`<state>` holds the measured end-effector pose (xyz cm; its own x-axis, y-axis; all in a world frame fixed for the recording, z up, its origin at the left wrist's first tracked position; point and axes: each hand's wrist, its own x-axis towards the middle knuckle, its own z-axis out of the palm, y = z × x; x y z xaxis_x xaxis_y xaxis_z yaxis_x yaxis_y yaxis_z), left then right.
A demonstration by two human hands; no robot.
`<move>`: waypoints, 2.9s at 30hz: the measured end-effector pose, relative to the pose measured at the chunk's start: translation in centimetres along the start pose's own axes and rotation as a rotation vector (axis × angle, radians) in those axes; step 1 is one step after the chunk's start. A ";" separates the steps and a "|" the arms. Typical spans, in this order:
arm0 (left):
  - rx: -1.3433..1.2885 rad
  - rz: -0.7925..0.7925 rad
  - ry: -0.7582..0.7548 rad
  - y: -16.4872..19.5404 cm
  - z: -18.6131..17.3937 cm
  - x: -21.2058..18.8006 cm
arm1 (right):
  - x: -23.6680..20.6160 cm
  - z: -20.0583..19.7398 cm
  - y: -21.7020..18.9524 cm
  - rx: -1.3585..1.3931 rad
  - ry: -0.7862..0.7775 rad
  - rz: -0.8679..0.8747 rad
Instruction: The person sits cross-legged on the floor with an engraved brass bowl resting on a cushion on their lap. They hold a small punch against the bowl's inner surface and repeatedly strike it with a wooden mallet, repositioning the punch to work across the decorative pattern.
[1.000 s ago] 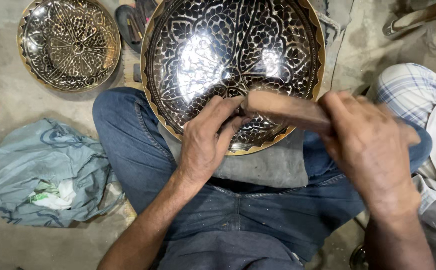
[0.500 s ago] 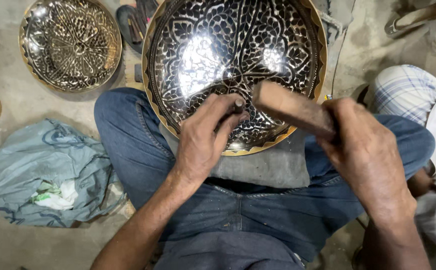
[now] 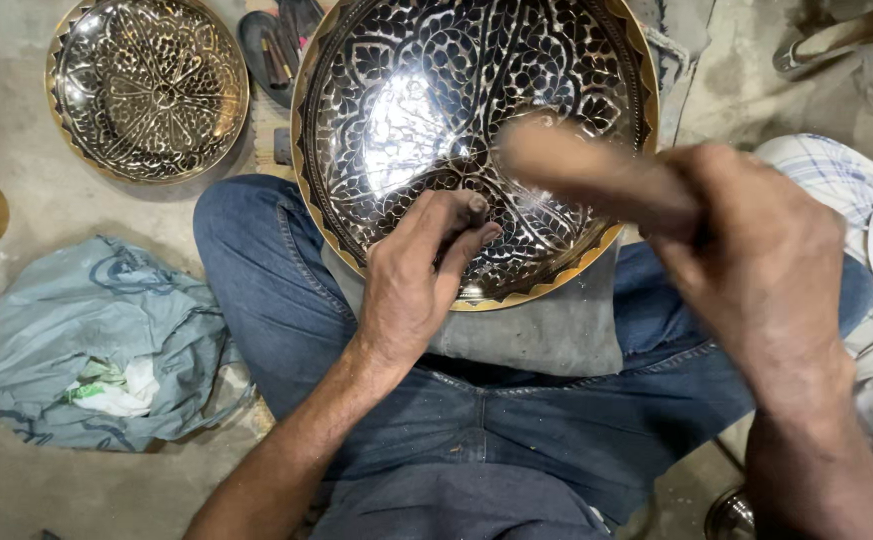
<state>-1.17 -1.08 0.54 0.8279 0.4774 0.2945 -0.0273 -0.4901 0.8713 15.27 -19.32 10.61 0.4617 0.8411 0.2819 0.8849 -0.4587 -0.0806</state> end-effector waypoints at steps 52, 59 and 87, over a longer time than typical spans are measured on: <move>0.067 -0.006 0.011 0.2 -0.3 0.0 | 0.8 -1.2 -0.4 -0.025 -0.304 0.144; 0.066 0.009 0.000 -0.2 -0.1 -0.1 | 0.6 -0.8 -0.4 -0.252 -0.227 -0.113; 0.050 0.031 0.005 -0.1 -0.2 -0.2 | -0.6 0.5 0.3 0.281 -0.249 0.217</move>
<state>-1.42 -0.93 0.45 0.8242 0.4651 0.3231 -0.0248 -0.5403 0.8411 15.23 -19.84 9.94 0.6090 0.7931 -0.0070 0.7323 -0.5657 -0.3791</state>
